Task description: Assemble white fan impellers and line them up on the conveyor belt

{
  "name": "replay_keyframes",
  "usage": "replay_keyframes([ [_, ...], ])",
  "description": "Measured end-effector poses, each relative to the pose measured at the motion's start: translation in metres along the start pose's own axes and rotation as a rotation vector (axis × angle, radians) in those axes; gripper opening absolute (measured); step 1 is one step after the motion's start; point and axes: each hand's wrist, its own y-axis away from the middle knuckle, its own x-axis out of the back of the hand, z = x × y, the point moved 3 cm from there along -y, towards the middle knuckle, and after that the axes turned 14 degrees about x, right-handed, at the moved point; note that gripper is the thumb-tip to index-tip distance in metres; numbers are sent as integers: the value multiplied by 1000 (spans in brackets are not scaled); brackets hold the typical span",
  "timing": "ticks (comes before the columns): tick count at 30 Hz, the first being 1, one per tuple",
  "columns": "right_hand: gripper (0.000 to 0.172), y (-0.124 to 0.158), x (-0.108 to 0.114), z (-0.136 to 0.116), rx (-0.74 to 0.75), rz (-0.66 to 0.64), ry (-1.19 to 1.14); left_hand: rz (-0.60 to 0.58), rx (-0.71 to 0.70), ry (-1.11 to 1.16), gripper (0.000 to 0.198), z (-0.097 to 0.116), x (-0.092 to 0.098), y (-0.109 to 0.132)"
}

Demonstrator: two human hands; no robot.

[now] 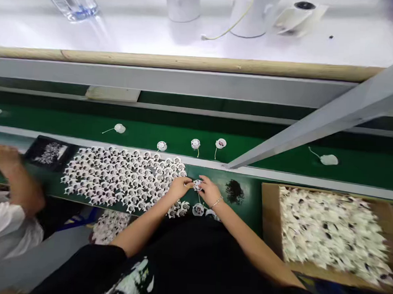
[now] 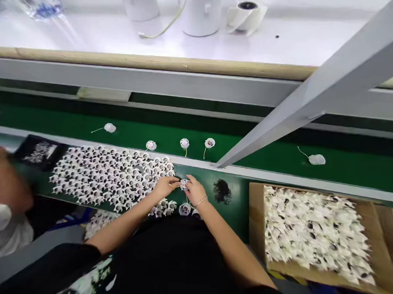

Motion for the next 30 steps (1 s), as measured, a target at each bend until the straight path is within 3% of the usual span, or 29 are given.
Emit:
replay_keyframes([
  [6, 32, -1, -13, 0, -36, -17, -17, -93, -6, 19, 27, 0, -14, -14],
  [13, 31, 1, -9, 5, -43, -29, -51, -102, 51, 0, 29, -7, -22, -27],
  [21, 31, -18, 23, 5, -38, -5, -31, 37, -2, -153, 29, 0, -6, 11],
  [26, 32, -43, 61, 34, -288, 152, 41, -105, -39, -343, 25, -20, -6, 41],
  [30, 32, -58, 74, 46, -405, 225, 73, -164, -17, -494, 25, -29, -16, 53],
])
